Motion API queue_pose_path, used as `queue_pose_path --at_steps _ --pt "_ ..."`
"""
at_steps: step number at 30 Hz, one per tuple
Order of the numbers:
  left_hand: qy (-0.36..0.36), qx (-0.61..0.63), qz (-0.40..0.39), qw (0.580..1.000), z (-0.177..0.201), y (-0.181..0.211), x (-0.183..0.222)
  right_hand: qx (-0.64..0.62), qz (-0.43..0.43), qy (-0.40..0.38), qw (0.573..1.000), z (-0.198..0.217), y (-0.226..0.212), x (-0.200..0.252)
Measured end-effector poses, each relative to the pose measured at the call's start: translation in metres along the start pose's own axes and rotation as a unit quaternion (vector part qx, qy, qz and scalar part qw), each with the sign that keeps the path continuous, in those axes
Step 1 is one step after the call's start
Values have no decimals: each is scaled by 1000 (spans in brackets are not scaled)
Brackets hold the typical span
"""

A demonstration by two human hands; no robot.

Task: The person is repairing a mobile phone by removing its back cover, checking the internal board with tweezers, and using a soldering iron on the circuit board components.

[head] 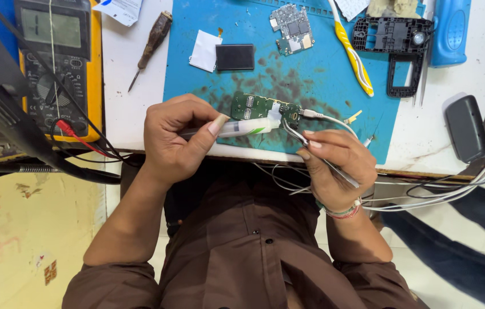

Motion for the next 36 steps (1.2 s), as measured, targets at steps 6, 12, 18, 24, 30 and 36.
queue_pose_path --at_steps 6,12,18,24,30,36 --pt "-9 -16 -14 1000 -1 3 -1 10 36 0 999 -4 -1 -2" --pt "-9 -23 -12 1000 -1 2 -2 22 41 -11 999 -4 -2 -2" --pt "-10 -23 -12 1000 -1 2 -2 31 51 -24 998 -4 -4 -3" --pt "-14 -27 -10 999 -1 2 -3 26 48 -31 998 -4 -2 -2" --pt "21 -154 -57 986 8 14 1 57 -2 34 998 7 4 6" --pt "107 -472 -149 862 39 29 15 -25 -207 76 975 18 31 17"
Point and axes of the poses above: each hand's wrist, its own x-axis away from the middle knuckle, its own z-axis out of the back of the hand, y = z × x, the point moved 6 cm from there along -x, towards the middle knuckle, and after that the axes turned 11 degrees about x, right-handed, at the moved point
